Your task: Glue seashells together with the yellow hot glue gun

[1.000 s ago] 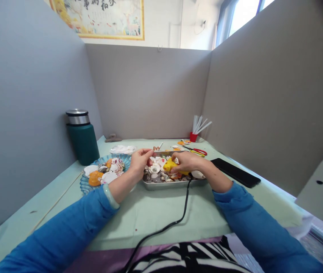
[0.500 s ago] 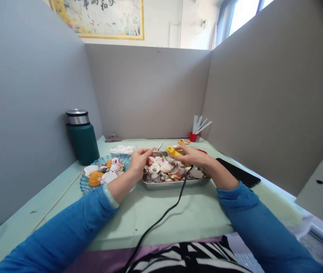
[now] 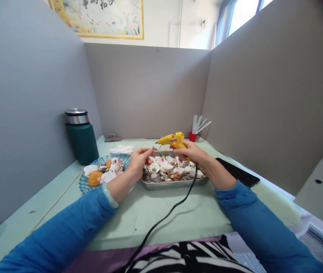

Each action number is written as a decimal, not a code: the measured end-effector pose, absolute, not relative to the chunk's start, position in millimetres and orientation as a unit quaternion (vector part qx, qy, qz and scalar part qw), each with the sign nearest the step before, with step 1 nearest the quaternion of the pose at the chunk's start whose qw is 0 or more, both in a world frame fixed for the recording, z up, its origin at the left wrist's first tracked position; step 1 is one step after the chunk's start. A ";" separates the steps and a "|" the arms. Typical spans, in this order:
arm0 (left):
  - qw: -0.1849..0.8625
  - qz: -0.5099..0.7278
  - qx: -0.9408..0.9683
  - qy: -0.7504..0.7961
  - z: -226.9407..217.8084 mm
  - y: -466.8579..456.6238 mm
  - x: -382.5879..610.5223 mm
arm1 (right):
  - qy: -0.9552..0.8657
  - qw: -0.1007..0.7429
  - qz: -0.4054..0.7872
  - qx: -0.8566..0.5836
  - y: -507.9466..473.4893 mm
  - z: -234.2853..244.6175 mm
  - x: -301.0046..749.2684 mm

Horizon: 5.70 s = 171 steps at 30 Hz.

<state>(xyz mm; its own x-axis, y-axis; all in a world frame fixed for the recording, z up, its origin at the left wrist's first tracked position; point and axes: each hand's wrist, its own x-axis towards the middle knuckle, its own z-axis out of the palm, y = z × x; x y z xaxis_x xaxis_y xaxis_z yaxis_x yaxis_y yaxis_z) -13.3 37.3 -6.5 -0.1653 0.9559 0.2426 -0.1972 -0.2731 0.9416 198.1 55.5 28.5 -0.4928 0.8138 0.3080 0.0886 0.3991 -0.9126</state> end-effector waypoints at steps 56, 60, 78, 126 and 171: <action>0.443 0.661 0.461 0.393 -9.5 41.7 -16.4 | -0.772 0.343 0.415 -0.338 49.8 33.6 204.2; 0.443 0.662 0.461 0.391 -8.3 39.9 -15.8 | -0.771 0.352 0.420 -0.324 50.5 33.1 205.5; 0.440 0.669 0.445 0.401 -7.0 39.2 -14.8 | -0.770 0.375 0.352 -0.379 61.8 27.5 207.6; 0.405 0.588 0.584 0.388 -6.1 32.5 -10.3 | -0.752 0.438 0.342 -0.353 51.9 16.0 166.0; 0.157 0.330 0.623 0.692 54.0 24.1 -156.2 | -0.780 0.417 0.270 -0.382 53.5 9.1 165.0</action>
